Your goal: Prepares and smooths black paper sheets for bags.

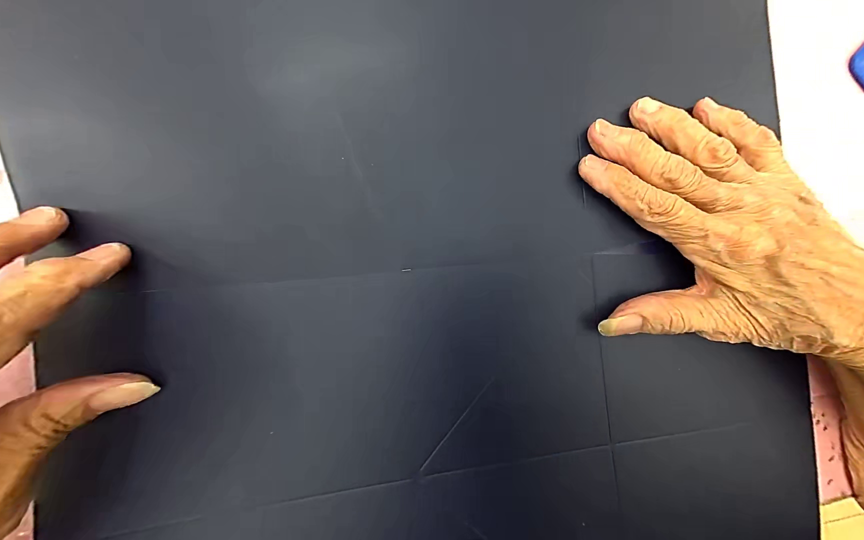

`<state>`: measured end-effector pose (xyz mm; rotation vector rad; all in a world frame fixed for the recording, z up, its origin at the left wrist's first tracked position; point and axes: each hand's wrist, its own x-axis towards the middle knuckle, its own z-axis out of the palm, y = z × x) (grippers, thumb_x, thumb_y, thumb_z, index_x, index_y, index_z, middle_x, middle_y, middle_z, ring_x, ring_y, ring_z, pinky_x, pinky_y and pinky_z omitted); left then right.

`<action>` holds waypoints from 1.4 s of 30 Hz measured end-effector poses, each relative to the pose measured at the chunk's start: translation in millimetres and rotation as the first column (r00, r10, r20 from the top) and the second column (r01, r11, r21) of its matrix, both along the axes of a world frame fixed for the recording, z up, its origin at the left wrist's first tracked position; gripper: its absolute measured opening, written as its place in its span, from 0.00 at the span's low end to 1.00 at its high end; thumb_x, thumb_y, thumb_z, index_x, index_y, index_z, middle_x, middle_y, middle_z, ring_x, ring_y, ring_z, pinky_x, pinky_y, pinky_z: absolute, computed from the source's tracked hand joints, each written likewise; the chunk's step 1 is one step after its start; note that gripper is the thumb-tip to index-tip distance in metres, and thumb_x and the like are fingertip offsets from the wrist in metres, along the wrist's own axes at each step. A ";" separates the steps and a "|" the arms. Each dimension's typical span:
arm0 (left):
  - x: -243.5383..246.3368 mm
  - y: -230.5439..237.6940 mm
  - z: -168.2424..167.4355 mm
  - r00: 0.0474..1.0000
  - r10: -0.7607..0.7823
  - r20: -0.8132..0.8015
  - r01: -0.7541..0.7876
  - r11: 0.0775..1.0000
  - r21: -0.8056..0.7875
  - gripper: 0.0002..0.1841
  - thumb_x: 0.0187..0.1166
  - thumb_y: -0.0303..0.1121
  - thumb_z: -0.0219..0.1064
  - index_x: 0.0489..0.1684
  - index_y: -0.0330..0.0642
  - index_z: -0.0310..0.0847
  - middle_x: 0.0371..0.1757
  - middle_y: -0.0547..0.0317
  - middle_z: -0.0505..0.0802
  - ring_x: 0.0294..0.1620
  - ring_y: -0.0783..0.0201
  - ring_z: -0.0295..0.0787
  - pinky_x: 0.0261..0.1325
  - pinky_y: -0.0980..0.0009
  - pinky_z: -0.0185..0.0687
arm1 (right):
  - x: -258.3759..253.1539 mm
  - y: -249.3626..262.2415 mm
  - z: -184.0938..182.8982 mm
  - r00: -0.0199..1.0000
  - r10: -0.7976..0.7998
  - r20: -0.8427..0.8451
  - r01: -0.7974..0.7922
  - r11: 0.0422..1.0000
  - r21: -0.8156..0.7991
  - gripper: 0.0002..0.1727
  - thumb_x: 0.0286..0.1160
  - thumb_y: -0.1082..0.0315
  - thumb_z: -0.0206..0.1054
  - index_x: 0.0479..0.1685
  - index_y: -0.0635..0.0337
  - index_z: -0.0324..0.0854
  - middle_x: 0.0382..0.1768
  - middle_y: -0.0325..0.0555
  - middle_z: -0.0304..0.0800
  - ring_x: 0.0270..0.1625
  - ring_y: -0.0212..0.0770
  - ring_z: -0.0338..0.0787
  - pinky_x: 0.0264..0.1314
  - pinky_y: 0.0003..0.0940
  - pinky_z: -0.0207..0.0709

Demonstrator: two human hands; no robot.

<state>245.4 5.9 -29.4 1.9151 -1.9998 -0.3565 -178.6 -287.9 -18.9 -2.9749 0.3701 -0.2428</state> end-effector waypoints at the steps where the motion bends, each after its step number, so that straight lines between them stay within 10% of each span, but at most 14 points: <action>1: 1.1 -4.1 -1.9 0.999 -0.021 0.027 0.022 1.000 -0.019 0.30 0.78 0.51 0.69 0.70 0.35 0.81 0.83 0.35 0.72 0.87 0.47 0.65 0.89 0.57 0.58 | 1.0 1.4 2.2 1.000 0.003 -0.013 -0.003 1.000 -0.004 0.56 0.73 0.20 0.44 0.89 0.59 0.66 0.90 0.51 0.64 0.94 0.56 0.56 0.92 0.62 0.40; 4: -33.0 -28.2 -14.5 0.971 0.158 0.178 -0.141 0.985 -0.103 0.41 0.72 0.66 0.64 0.51 0.26 0.80 0.70 0.29 0.81 0.73 0.38 0.78 0.75 0.44 0.70 | 0.7 2.3 2.0 1.000 0.001 -0.015 -0.001 1.000 -0.012 0.57 0.73 0.19 0.42 0.90 0.59 0.64 0.90 0.50 0.63 0.94 0.55 0.56 0.93 0.61 0.39; 9: -55.4 -51.8 0.5 0.962 0.171 0.213 -0.170 0.985 -0.024 0.47 0.75 0.70 0.53 0.86 0.40 0.66 0.81 0.30 0.73 0.82 0.34 0.68 0.81 0.39 0.60 | -1.8 -5.5 0.7 1.000 0.020 -0.024 -0.021 0.998 -0.052 0.57 0.74 0.19 0.40 0.91 0.56 0.62 0.91 0.49 0.62 0.94 0.54 0.56 0.93 0.59 0.41; 14: -76.8 -70.5 11.5 0.951 0.069 0.303 -0.071 0.997 -0.006 0.39 0.85 0.64 0.41 0.88 0.48 0.68 0.89 0.34 0.67 0.85 0.26 0.62 0.82 0.33 0.55 | -2.6 -19.8 11.9 0.995 -0.020 -0.096 0.009 0.994 -0.113 0.56 0.73 0.18 0.38 0.92 0.52 0.63 0.92 0.47 0.60 0.94 0.61 0.53 0.91 0.67 0.40; 22: -82.1 -59.1 0.0 0.949 0.076 0.307 -0.087 0.996 0.021 0.60 0.65 0.85 0.42 0.96 0.51 0.50 0.94 0.35 0.54 0.93 0.27 0.42 0.87 0.24 0.34 | -2.5 -6.3 -1.0 0.998 0.010 0.059 -0.013 0.998 0.055 0.49 0.82 0.27 0.45 0.88 0.59 0.68 0.89 0.52 0.65 0.94 0.54 0.57 0.94 0.64 0.39; 42: -92.4 -63.4 3.2 0.938 0.078 0.337 -0.056 0.996 -0.074 0.56 0.72 0.81 0.44 0.93 0.43 0.58 0.93 0.43 0.61 0.95 0.37 0.48 0.91 0.35 0.40 | -10.2 -15.9 -10.3 0.995 0.016 0.102 -0.022 0.998 0.061 0.47 0.80 0.29 0.54 0.89 0.54 0.67 0.90 0.47 0.64 0.95 0.50 0.56 0.97 0.57 0.38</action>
